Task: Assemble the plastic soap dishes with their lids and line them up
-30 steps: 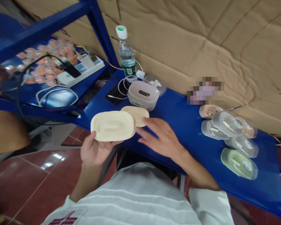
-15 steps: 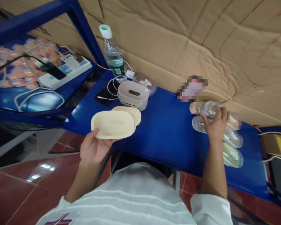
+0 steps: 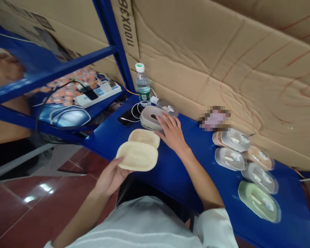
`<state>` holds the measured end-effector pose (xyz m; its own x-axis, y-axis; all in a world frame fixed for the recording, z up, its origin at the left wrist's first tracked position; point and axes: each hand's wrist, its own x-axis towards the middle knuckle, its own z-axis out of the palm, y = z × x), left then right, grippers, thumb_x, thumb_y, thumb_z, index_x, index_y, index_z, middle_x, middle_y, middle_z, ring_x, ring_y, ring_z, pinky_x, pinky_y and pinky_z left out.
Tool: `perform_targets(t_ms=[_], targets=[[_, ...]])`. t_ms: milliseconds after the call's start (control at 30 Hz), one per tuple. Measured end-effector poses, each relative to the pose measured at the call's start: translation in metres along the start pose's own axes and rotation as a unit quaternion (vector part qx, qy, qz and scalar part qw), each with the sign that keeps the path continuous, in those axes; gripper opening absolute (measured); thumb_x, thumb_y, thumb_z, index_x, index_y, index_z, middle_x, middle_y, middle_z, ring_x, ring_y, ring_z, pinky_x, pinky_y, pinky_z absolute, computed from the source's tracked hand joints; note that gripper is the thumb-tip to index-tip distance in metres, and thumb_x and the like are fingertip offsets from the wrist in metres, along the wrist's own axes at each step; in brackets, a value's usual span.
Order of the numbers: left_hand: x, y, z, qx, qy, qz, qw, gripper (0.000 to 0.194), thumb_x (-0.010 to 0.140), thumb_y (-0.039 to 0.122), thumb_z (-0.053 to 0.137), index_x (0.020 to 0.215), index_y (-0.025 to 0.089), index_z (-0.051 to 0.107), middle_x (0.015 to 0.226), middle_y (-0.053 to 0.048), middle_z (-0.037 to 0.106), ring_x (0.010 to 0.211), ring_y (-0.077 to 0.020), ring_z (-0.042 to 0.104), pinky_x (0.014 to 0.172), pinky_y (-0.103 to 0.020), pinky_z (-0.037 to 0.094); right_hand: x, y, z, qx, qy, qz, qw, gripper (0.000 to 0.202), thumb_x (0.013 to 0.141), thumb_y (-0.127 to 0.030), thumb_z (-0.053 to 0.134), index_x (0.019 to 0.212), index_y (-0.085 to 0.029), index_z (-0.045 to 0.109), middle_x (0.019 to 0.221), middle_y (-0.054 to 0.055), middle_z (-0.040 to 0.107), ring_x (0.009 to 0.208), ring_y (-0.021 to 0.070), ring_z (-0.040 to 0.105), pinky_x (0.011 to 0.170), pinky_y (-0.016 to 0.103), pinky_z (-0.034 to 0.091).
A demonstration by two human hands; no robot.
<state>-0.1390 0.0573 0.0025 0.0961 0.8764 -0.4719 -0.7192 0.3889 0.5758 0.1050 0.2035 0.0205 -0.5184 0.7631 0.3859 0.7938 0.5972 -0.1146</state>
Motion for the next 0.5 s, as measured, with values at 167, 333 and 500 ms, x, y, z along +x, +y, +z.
perform_targets(t_ms=[167,333,500], targets=[[-0.006,-0.025,0.002,-0.019,-0.081,-0.069,0.994,0.059,0.100,0.034,0.070,0.156,0.022,0.056,0.143,-0.014,0.073,0.137,-0.0378,0.066,0.108,-0.052,0.061,-0.014,0.003,-0.015,0.054,0.055,0.023,0.997,0.032,0.110,-0.039,0.057,0.133,-0.023,0.072,0.135,0.008,0.076,0.131,0.0263,0.069,0.124,0.051,0.042],[0.012,-0.049,0.023,-0.013,-0.141,-0.143,0.980,0.051,0.105,0.048,0.062,0.148,0.020,0.064,0.150,-0.015,0.067,0.144,-0.0383,0.060,0.110,-0.053,0.059,-0.104,-0.017,-0.062,0.115,0.024,0.049,0.992,0.036,0.105,-0.037,0.066,0.140,-0.027,0.068,0.134,0.008,0.076,0.129,0.0268,0.070,0.117,0.050,0.050],[0.029,-0.064,0.050,0.007,-0.191,-0.152,0.970,0.065,0.099,0.068,0.063,0.145,0.023,0.066,0.146,-0.016,0.070,0.142,-0.0393,0.061,0.108,-0.055,0.059,-0.165,-0.053,-0.073,0.098,-0.041,0.038,0.994,0.056,0.104,-0.019,0.062,0.158,-0.032,0.052,0.142,0.006,0.072,0.136,0.0257,0.066,0.125,0.055,0.044]])
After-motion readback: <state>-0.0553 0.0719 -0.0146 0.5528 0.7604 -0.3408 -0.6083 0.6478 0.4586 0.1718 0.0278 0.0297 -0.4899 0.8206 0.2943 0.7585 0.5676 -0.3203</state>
